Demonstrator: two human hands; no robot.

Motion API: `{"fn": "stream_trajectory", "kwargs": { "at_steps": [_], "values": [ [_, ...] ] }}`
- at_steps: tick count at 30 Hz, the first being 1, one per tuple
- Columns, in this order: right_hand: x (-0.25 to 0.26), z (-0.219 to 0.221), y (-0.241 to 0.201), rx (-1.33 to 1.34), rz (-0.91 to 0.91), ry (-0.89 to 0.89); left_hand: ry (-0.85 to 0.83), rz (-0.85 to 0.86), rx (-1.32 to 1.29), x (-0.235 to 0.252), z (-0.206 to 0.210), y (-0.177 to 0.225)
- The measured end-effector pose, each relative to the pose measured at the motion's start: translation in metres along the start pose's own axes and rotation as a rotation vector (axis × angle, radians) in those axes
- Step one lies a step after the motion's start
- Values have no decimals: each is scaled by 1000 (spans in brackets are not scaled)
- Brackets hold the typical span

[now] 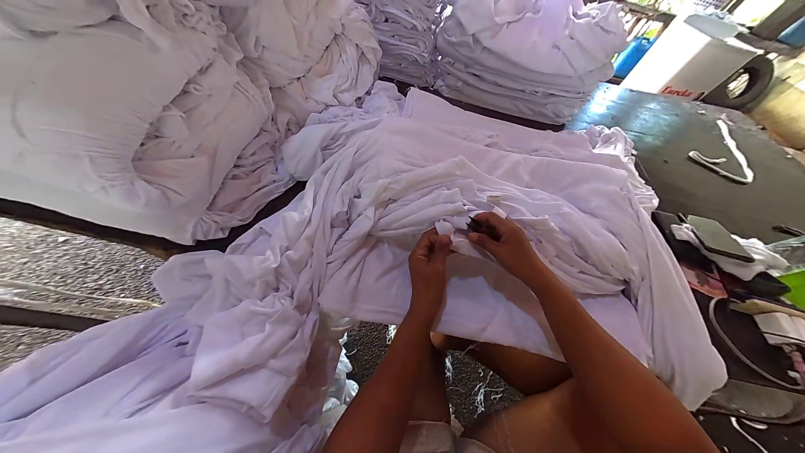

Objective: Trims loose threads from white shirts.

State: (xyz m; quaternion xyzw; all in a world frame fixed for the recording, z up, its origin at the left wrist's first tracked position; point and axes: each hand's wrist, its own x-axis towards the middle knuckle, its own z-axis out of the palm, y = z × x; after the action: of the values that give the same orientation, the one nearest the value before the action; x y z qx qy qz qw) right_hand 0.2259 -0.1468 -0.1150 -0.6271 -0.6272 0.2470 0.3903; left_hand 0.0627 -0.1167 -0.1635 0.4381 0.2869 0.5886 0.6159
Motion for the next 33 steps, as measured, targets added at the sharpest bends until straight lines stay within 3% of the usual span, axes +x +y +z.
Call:
{"fn": "stream_trajectory", "kwargs": {
  "at_steps": [8,16,23,33],
  "values": [
    [-4,7,-8,-50,-12,-39,-15,-61,-244,0,-4,5],
    [-7,25,-17,-225,-59,-45,-21,-80,-249,-1,-4,4],
    [-6,22,-13,-212,-99,-47,41,-141,-297,1,-4,6],
    [-7,14,-15,-38,-48,84,-129,-10,1,-9,-2,1]
  ]
}}
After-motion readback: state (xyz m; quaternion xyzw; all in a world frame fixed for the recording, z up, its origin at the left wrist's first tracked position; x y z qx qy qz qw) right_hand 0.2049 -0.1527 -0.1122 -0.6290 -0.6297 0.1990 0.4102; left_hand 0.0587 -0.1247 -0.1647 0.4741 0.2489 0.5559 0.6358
